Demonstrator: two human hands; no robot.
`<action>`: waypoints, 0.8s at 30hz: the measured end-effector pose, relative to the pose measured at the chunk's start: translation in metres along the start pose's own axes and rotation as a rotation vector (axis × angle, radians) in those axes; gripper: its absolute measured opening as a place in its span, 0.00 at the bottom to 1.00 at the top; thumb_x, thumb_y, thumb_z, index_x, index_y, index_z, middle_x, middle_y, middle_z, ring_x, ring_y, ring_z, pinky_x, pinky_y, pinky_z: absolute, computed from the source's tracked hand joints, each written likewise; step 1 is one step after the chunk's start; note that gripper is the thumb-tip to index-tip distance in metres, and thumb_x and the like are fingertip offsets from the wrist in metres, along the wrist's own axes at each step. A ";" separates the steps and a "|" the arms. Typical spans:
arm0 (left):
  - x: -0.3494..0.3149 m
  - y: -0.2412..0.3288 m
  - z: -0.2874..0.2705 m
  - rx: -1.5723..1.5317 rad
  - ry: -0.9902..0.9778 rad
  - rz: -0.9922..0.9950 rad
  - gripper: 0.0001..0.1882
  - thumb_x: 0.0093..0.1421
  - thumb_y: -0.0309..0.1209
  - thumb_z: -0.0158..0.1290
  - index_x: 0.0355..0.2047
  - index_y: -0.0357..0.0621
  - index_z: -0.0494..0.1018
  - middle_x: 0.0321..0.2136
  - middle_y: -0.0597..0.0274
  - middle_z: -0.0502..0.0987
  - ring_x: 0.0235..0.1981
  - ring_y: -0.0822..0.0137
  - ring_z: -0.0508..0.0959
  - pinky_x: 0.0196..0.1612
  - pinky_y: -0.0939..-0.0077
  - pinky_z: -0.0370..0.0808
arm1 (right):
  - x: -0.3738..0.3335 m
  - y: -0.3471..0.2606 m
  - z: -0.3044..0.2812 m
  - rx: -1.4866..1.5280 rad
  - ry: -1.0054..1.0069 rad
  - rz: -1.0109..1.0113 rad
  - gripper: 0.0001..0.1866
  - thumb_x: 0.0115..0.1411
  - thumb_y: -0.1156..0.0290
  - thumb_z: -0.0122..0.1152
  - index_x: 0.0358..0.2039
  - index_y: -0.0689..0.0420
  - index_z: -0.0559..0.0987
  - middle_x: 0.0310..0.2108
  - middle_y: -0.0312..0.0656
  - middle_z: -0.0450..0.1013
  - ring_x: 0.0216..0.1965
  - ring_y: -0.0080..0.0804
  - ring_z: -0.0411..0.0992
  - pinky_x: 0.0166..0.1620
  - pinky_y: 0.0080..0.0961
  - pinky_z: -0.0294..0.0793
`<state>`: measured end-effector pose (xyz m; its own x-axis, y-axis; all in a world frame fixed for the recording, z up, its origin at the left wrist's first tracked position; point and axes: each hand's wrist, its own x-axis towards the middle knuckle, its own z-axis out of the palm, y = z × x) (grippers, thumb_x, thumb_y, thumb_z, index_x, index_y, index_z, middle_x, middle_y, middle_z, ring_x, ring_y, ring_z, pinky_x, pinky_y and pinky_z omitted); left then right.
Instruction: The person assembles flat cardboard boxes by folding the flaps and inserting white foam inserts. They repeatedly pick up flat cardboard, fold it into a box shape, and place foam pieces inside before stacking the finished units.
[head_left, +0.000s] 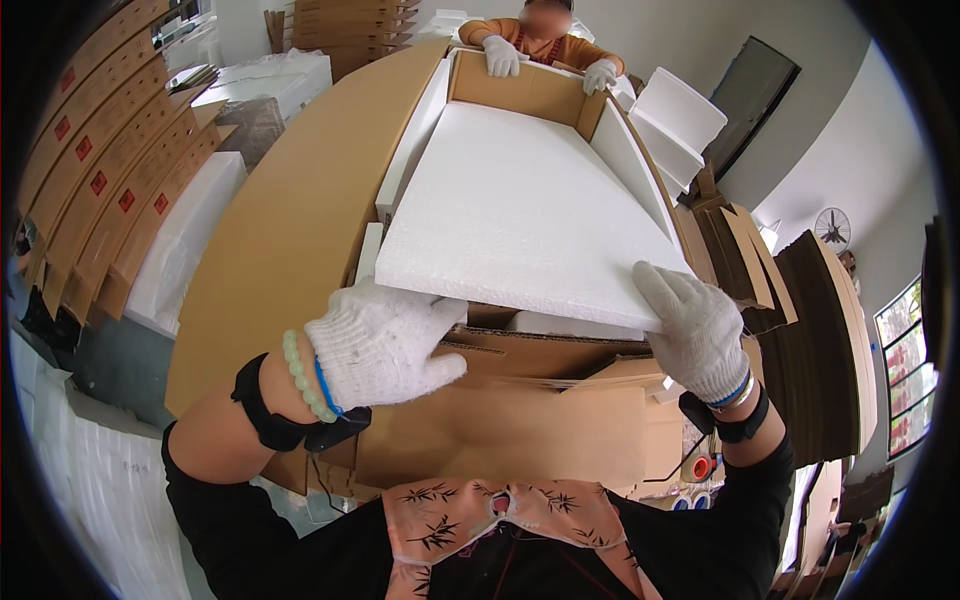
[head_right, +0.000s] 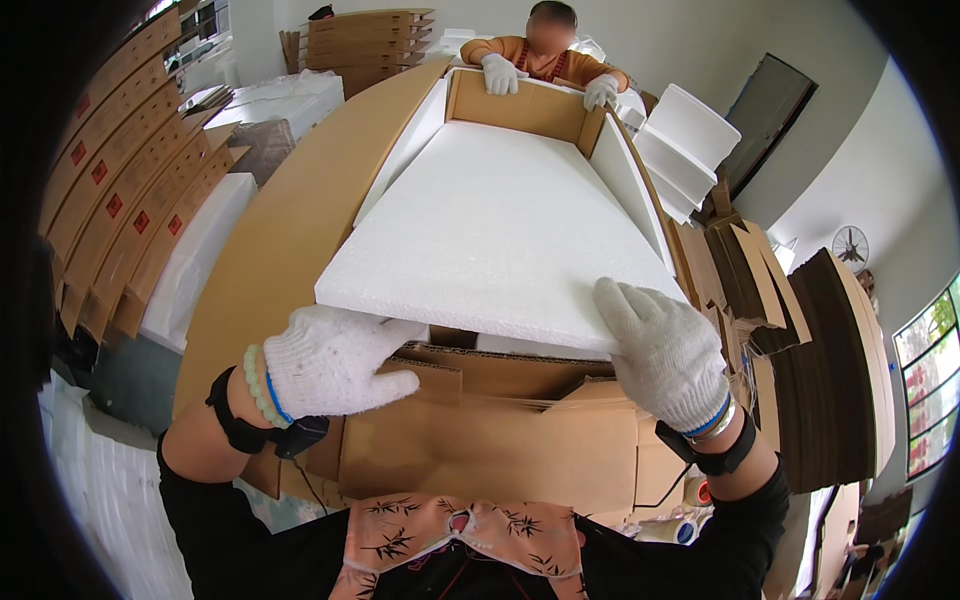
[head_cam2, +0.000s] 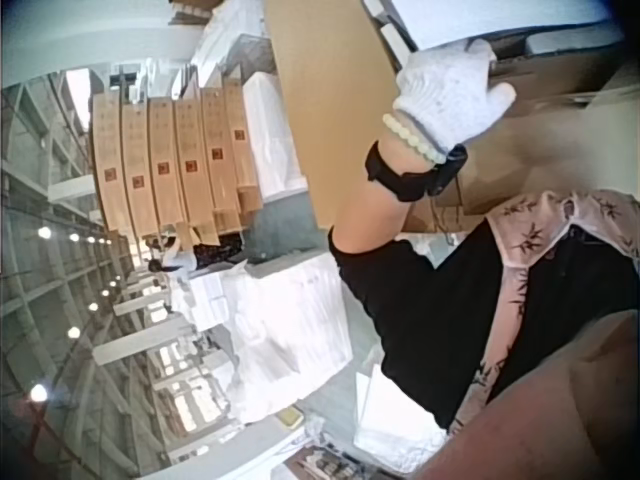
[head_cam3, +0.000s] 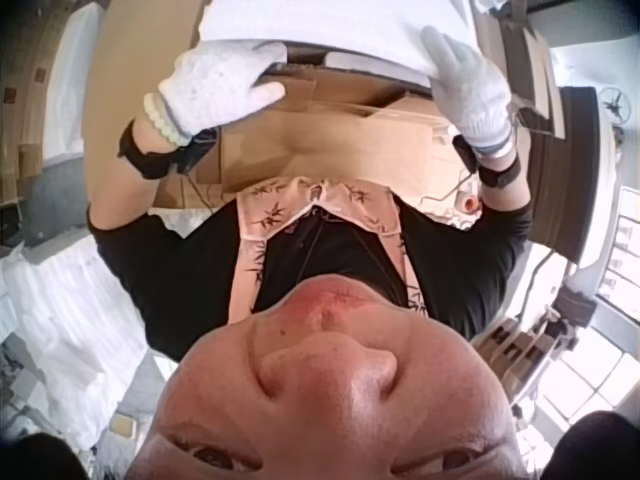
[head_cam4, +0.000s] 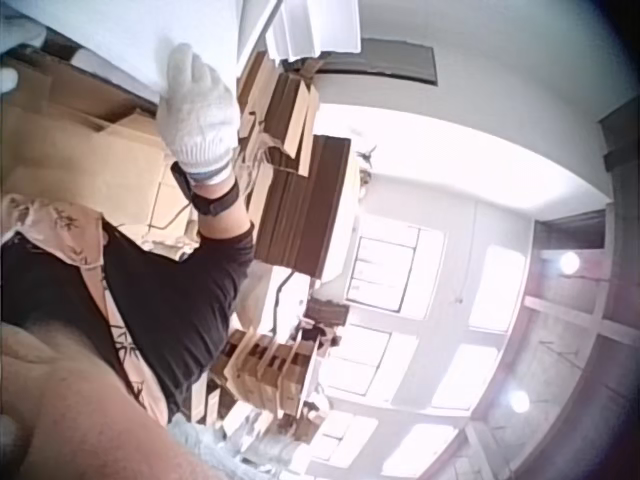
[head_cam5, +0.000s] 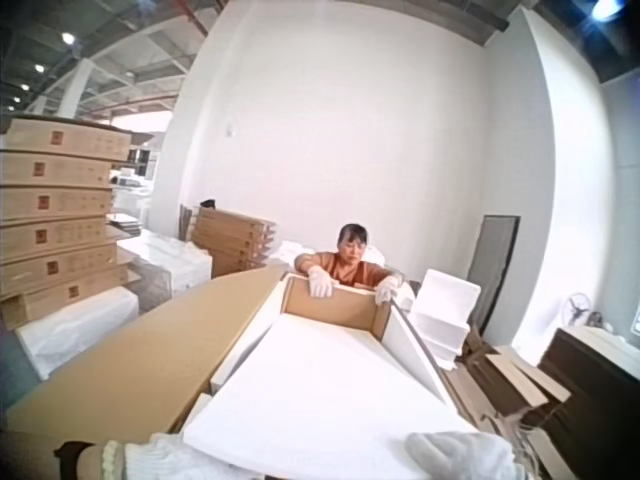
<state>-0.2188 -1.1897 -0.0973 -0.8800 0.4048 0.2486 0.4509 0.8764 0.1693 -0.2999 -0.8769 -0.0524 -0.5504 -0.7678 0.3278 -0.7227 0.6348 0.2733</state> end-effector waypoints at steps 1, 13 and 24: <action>0.001 -0.002 0.003 0.019 0.012 0.019 0.19 0.50 0.43 0.57 0.39 0.46 0.77 0.32 0.55 0.78 0.34 0.54 0.80 0.37 0.62 0.78 | 0.003 0.003 0.002 -0.011 -0.012 0.006 0.24 0.47 0.79 0.58 0.48 0.60 0.71 0.36 0.48 0.75 0.37 0.49 0.76 0.37 0.39 0.76; -0.001 -0.004 0.002 -0.016 0.029 -0.009 0.19 0.50 0.44 0.57 0.38 0.47 0.79 0.36 0.54 0.79 0.39 0.54 0.79 0.39 0.63 0.78 | 0.018 0.000 0.006 0.015 -0.079 -0.080 0.22 0.48 0.77 0.57 0.47 0.61 0.70 0.33 0.47 0.73 0.37 0.47 0.75 0.37 0.40 0.76; -0.005 0.007 -0.017 -0.112 -0.201 0.175 0.25 0.55 0.43 0.55 0.46 0.36 0.71 0.37 0.51 0.75 0.40 0.53 0.78 0.42 0.63 0.77 | 0.042 0.032 0.060 0.066 -0.481 -0.150 0.22 0.48 0.75 0.56 0.47 0.60 0.73 0.36 0.50 0.73 0.40 0.50 0.75 0.42 0.43 0.75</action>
<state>-0.2092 -1.1900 -0.0809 -0.7943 0.6007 0.0910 0.6023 0.7590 0.2472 -0.3713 -0.8943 -0.0840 -0.5572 -0.8131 -0.1682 -0.8250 0.5193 0.2227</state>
